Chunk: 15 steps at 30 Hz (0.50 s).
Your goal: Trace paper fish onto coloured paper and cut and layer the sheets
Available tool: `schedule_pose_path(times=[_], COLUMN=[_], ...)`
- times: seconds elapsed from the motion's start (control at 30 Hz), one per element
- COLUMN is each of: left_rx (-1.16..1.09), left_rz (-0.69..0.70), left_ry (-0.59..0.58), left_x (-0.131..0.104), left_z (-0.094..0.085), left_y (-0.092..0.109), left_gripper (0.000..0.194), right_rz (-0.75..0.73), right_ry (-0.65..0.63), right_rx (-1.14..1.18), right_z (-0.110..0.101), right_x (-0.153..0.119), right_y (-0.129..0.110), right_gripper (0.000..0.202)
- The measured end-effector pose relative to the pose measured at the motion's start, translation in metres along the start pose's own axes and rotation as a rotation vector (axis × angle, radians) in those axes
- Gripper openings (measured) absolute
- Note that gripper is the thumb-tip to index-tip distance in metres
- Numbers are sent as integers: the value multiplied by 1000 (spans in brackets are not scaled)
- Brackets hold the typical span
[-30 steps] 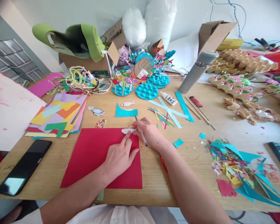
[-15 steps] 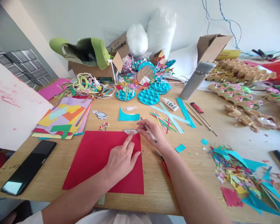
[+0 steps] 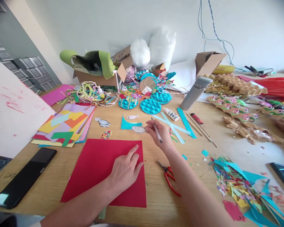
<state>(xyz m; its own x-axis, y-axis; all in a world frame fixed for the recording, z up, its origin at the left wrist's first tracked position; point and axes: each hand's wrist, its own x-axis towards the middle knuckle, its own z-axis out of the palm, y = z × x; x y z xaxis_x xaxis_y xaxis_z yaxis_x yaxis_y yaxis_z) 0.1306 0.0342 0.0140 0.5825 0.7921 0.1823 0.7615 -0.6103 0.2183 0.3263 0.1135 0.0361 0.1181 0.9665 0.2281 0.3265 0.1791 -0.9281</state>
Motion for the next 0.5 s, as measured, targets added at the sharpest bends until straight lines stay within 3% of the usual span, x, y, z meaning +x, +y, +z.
schedule_pose_path(times=[0.13,0.3,0.5], left_rx=[-25,-32,-17], left_rz=[1,-4,-1], left_ry=[-42,-73,-120], left_x=[1,2,3], left_z=[0,-2,-4], left_y=[-2,-2,-1], left_gripper=[15,18,21], right_rz=[-108,-109,-98], right_ry=[-45,-121,-169], right_rx=[-175,-281,-401], right_z=[-1,26,53], right_x=[43,98,123], right_y=[-6,16,39], right_gripper=[31,22,16])
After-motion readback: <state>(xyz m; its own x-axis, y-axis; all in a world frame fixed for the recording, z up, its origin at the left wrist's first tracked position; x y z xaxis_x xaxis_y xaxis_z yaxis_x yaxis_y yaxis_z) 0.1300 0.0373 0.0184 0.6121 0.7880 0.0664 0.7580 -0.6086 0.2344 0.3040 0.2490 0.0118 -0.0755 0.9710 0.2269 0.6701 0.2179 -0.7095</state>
